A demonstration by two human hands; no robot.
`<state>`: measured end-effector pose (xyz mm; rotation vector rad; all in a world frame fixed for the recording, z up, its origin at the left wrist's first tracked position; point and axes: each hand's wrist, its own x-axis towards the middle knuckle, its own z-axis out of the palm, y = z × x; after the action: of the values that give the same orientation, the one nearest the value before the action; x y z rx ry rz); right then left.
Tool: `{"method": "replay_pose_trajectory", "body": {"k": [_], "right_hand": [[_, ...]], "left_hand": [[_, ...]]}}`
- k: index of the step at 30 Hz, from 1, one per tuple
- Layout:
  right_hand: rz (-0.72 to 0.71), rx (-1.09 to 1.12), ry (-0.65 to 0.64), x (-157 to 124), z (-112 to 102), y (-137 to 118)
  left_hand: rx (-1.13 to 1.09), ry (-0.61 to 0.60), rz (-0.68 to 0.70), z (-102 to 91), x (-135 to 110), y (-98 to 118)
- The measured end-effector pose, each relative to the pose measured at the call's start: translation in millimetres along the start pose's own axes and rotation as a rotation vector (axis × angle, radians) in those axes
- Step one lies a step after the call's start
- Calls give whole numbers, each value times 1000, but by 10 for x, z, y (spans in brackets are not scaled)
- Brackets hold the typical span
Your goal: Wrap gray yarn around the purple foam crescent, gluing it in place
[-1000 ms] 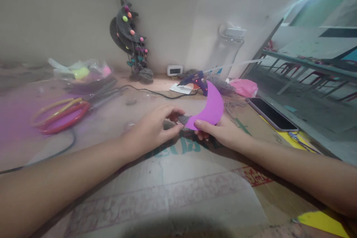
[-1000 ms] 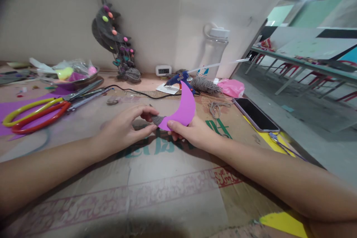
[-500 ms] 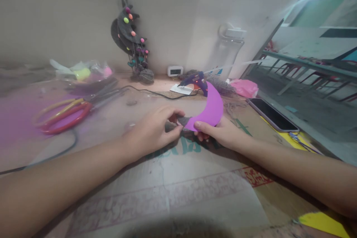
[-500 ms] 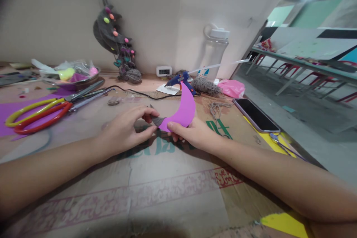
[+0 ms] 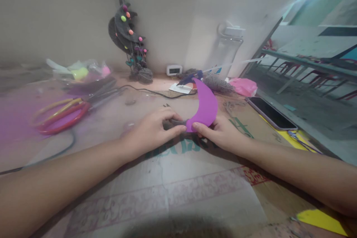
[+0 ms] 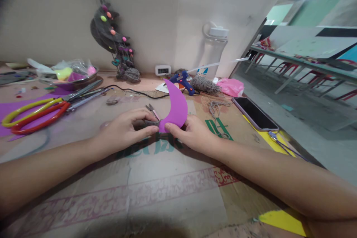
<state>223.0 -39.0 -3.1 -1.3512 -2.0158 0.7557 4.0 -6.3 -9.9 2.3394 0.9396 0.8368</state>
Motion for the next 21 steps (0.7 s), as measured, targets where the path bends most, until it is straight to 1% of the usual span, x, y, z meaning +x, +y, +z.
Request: {"method": "replay_pose_trajectory", "body": {"k": [3, 8, 11, 17, 19, 21], "right_hand": [[-25, -25, -28, 1, 0, 0], [-50, -69, -30, 3, -3, 6], [-43, -76, -17, -1, -1, 9], [-14, -19, -16, -10, 0, -6], [-3, -16, -2, -8, 0, 2], [7, -13, 10, -4, 1, 15]], "left_hand": [[-33, -20, 1, -4, -7, 16], [-95, -59, -26, 1, -3, 17], [-92, -70, -27, 3, -2, 11], [-66, -65, 9, -13, -1, 21], [-78, -56, -14, -11, -2, 23], [-110, -34, -74, -2, -6, 24]]}}
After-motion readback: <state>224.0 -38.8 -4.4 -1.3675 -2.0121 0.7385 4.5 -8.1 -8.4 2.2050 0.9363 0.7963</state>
